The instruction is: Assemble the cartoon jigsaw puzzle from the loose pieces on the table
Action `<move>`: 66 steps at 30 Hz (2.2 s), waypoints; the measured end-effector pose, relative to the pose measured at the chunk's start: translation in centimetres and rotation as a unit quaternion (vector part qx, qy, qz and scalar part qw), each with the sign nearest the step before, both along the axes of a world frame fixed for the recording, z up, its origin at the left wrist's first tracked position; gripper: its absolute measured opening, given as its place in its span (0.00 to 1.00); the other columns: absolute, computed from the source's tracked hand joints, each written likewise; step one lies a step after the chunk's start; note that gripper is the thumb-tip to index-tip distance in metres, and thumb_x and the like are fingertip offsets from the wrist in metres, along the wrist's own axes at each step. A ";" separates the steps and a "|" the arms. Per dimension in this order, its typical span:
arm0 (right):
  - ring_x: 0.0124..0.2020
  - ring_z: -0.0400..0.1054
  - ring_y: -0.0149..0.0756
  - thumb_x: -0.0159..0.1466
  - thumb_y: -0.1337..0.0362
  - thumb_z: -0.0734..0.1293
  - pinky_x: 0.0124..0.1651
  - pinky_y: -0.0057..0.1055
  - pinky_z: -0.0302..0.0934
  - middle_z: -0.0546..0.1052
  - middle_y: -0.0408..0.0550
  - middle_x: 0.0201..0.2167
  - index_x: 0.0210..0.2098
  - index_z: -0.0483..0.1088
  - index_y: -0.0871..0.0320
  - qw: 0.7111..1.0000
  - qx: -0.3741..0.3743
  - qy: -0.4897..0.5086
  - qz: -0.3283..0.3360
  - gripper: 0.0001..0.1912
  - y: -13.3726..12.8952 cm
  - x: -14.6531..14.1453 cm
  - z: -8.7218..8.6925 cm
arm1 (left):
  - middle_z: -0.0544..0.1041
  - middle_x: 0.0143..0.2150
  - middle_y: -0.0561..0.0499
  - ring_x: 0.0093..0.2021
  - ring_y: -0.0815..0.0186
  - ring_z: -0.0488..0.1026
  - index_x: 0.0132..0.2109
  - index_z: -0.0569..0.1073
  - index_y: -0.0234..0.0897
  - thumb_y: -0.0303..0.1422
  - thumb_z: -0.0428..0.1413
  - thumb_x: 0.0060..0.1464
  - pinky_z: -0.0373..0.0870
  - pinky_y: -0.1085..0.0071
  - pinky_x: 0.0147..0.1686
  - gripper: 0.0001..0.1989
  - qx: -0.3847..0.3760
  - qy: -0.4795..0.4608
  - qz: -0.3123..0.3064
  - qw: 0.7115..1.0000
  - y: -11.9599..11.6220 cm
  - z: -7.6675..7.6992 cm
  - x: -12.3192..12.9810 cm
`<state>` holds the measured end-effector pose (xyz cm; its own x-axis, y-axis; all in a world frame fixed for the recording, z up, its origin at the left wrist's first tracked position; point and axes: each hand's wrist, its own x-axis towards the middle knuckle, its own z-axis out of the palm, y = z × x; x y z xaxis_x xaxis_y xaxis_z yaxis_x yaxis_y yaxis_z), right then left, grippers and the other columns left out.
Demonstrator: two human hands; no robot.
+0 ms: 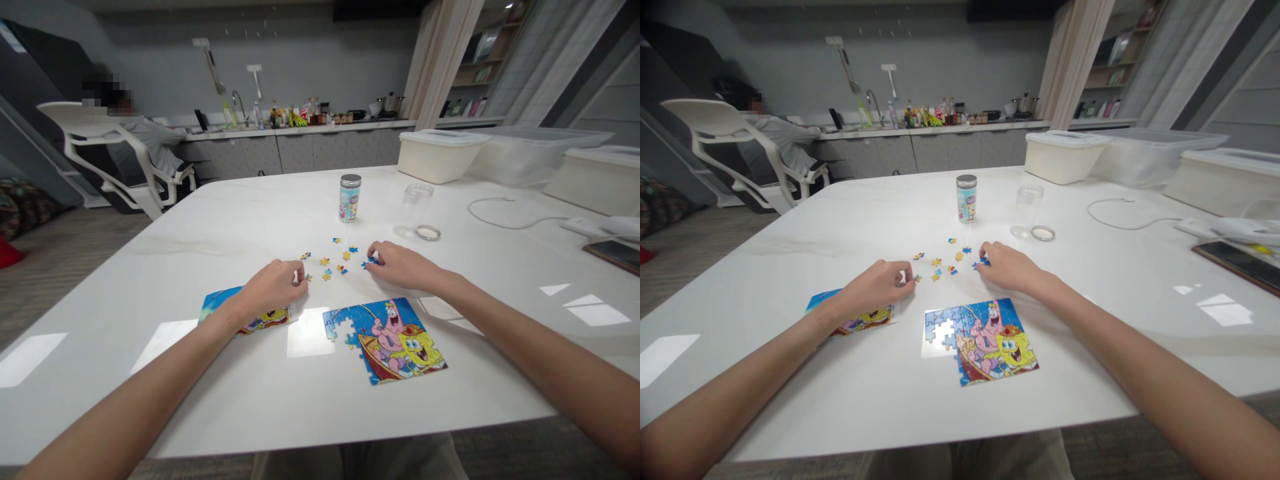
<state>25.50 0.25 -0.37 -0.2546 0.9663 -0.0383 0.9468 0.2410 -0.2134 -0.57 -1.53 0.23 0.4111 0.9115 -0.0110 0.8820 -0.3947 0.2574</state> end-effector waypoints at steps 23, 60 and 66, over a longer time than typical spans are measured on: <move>0.38 0.68 0.43 0.62 0.57 0.58 0.40 0.38 0.60 0.73 0.54 0.42 0.47 0.65 0.58 1.000 -0.004 0.001 -0.003 0.16 -0.1 -0.1 0.1 | 0.70 0.22 0.53 0.26 0.63 0.68 0.42 0.71 0.38 0.45 0.46 0.56 0.57 0.70 0.27 0.17 -0.020 -0.016 0.040 0.999 -0.1 0.0 0.0; 0.34 0.65 0.37 0.64 0.61 0.60 0.37 0.34 0.58 0.69 0.48 0.34 0.45 0.64 0.58 0.981 0.082 0.117 0.129 0.11 -0.9 -1.2 0.0 | 0.55 0.18 0.59 0.20 0.73 0.51 0.35 0.79 0.39 0.43 0.58 0.47 0.44 0.72 0.21 0.14 -0.274 -0.116 -0.059 0.953 -3.1 3.0 1.0; 0.35 0.64 0.33 0.65 0.65 0.59 0.38 0.32 0.58 0.68 0.48 0.38 0.43 0.64 0.57 0.947 0.057 0.137 0.286 0.07 -2.9 -2.3 0.9 | 0.56 0.17 0.59 0.18 0.75 0.51 0.34 0.80 0.39 0.40 0.57 0.48 0.45 0.72 0.20 0.12 -0.299 -0.094 -0.067 0.947 -3.6 3.1 1.1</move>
<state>23.16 -2.64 0.55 -0.7228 0.6611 0.2014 0.5677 0.7341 -0.3726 0.56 -5.10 3.28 0.5689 0.7042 -0.4248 0.7509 -0.2342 0.6174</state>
